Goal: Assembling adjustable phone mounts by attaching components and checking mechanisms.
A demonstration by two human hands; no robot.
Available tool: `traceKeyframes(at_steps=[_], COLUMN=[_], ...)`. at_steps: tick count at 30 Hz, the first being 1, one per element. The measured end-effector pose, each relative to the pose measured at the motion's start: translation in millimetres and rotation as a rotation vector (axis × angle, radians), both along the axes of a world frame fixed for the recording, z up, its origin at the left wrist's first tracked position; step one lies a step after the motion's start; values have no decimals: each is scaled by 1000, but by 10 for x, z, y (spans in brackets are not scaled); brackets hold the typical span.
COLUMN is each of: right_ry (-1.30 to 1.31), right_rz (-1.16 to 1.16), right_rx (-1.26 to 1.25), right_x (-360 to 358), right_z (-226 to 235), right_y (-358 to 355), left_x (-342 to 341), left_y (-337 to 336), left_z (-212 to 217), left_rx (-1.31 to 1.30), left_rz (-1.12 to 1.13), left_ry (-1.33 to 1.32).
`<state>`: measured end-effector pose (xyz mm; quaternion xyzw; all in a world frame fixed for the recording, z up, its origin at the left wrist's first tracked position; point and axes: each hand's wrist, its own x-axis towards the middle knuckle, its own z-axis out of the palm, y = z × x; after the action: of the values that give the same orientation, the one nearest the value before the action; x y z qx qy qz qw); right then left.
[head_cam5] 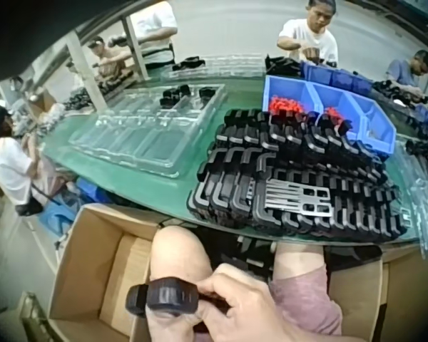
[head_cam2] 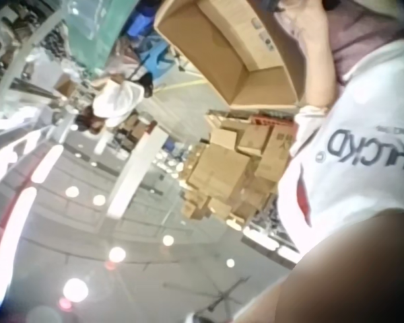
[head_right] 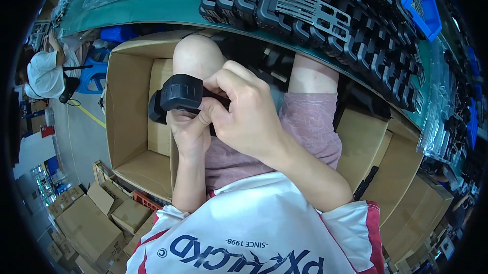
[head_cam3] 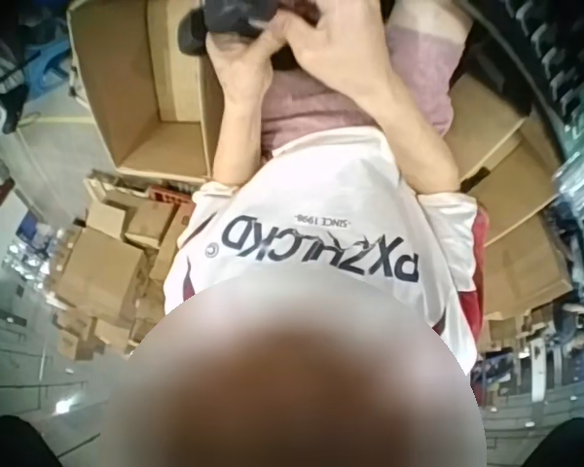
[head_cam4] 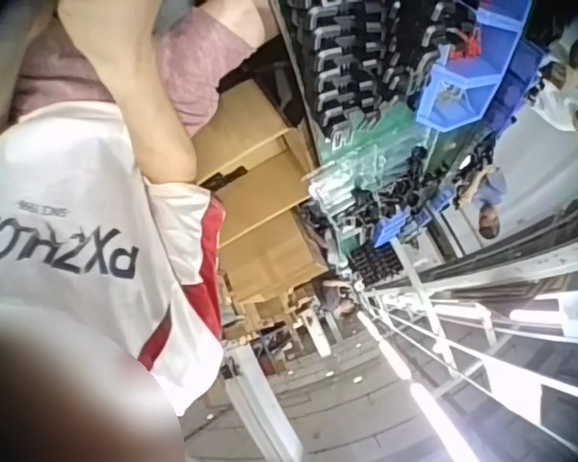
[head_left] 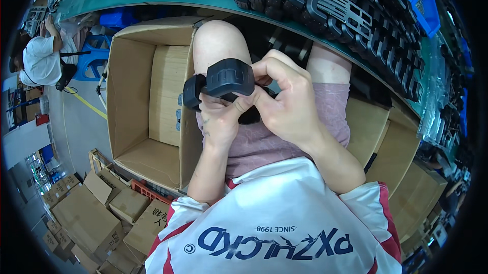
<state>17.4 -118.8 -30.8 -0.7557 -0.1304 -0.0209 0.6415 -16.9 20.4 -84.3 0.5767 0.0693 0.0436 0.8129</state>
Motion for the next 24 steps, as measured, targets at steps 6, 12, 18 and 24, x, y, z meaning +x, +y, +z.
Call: traceKeyframes(at_steps=[6, 12, 18, 24], right_ry=[115, 57, -97, 128], right_rz=[16, 41, -9, 156], right_rx=[-92, -309, -375, -96], right_x=[-87, -157, -92, 71], right_z=[348, 410, 260, -38], right_y=[2, 28, 84, 28], left_x=[88, 159, 107, 7], left_y=[84, -42, 34, 352], left_z=[79, 150, 181, 87], left_rx=[-502, -645, -563, -168], left_rz=[-269, -226, -159, -100], left_ry=[10, -54, -56, 7])
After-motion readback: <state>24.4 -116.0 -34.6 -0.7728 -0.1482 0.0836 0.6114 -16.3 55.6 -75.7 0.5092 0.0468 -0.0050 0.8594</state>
